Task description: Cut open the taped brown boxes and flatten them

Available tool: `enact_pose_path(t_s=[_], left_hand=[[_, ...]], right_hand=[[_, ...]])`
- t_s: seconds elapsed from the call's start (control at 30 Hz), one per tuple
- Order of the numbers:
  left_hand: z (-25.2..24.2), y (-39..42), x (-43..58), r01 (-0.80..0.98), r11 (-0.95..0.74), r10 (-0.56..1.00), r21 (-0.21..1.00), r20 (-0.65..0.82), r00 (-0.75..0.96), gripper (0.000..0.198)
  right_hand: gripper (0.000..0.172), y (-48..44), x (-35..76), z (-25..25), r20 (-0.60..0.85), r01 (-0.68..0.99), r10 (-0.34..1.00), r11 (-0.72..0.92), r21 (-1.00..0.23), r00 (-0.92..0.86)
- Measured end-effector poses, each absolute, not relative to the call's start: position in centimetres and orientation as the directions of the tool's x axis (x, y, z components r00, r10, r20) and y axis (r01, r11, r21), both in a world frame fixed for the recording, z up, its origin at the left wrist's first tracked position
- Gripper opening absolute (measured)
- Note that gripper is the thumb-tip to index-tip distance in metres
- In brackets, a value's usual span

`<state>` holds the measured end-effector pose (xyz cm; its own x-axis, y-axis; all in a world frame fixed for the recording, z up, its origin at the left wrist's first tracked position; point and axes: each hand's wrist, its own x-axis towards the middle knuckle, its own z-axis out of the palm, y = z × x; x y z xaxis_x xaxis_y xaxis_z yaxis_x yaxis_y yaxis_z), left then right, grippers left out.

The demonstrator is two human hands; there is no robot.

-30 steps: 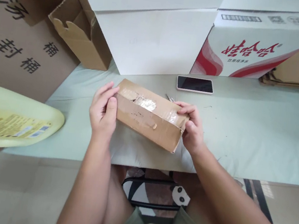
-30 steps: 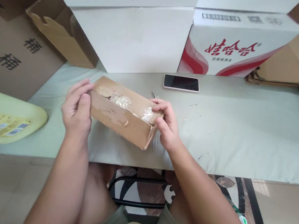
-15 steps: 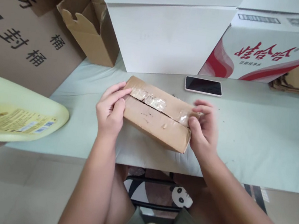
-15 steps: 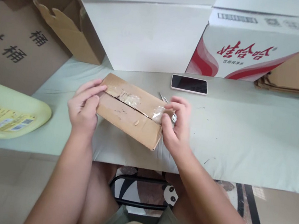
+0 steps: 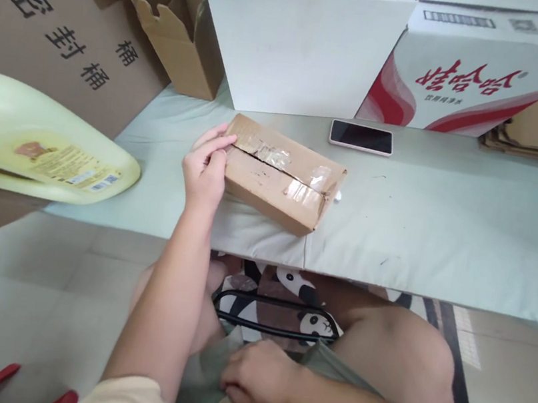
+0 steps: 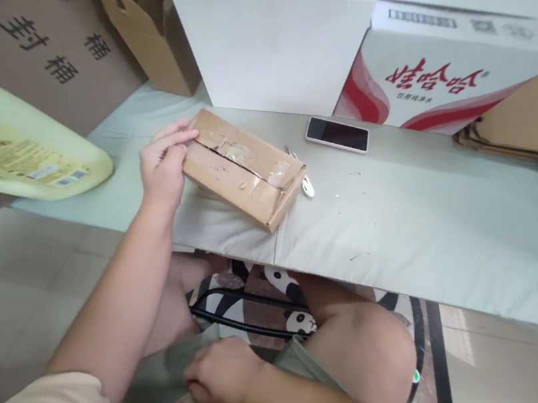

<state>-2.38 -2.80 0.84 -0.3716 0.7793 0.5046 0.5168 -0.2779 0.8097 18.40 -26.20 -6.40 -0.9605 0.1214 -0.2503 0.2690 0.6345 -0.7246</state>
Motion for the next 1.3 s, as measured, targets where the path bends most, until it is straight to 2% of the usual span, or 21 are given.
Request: enact_pose_path(t_s=[0.03,0.13,0.27,0.37,0.4,0.5,0.6,0.83,0.93,1.1,1.2,1.3], left_hand=[[0.8,-2.9,-2.2,0.527,-0.257,0.781,0.810,0.496,-0.381,0.041],[0.7,-3.4,-1.6,0.552,-0.205,0.786,0.808,0.472,-0.400,0.043],[0.9,-4.2,-0.8,0.567,-0.166,0.781,0.807,0.459,-0.424,0.042],[1.2,-4.6,-0.2,0.578,-0.147,0.777,0.803,0.455,-0.435,0.041],[1.2,-4.7,0.0,0.577,-0.146,0.776,0.804,0.455,-0.437,0.041],[1.4,-4.8,0.1,0.567,-0.162,0.773,0.808,0.461,-0.435,0.040],[1.3,-4.7,0.0,0.564,-0.168,0.777,0.809,0.460,-0.429,0.040],[1.3,-5.0,-0.2,0.574,-0.160,0.787,0.803,0.455,-0.417,0.039],[1.4,-5.1,-0.2,0.568,-0.169,0.791,0.805,0.455,-0.409,0.038],[1.4,-5.1,-0.4,0.572,-0.193,0.796,0.797,0.468,-0.384,0.037],[1.4,-5.1,-0.5,0.576,-0.187,0.801,0.795,0.463,-0.379,0.038],[1.3,-5.1,-0.5,0.578,-0.182,0.802,0.796,0.460,-0.381,0.039]], right_hand=[[0.015,-27.5,18.5,-7.6,-0.318,0.278,0.045,0.614,-0.739,-0.947],[0.018,-30.2,18.9,-9.7,-0.401,0.302,-0.032,0.604,-0.738,-0.915],[0.025,-32.1,19.7,-10.7,-0.431,0.339,-0.012,0.597,-0.727,-0.902],[0.048,-32.9,19.8,-11.0,-0.435,0.384,0.046,0.560,-0.734,-0.899],[0.050,-33.0,19.7,-11.2,-0.451,0.404,0.053,0.544,-0.736,-0.891],[0.038,-33.1,19.6,-11.6,-0.510,0.458,0.031,0.492,-0.740,-0.859],[0.040,-32.4,20.1,-12.0,-0.546,0.494,0.010,0.439,-0.750,-0.838],[0.024,-29.7,20.4,-12.8,-0.484,0.434,-0.146,0.277,-0.857,-0.863],[0.025,-28.1,19.7,-13.6,-0.482,0.413,-0.188,0.313,-0.855,-0.856],[0.035,-25.0,18.5,-15.5,-0.476,0.331,-0.241,0.462,-0.823,-0.846],[0.035,-24.7,18.2,-16.4,-0.459,0.274,-0.217,0.562,-0.781,-0.862],[0.028,-25.9,18.3,-16.5,-0.422,0.226,-0.164,0.646,-0.729,-0.892]])
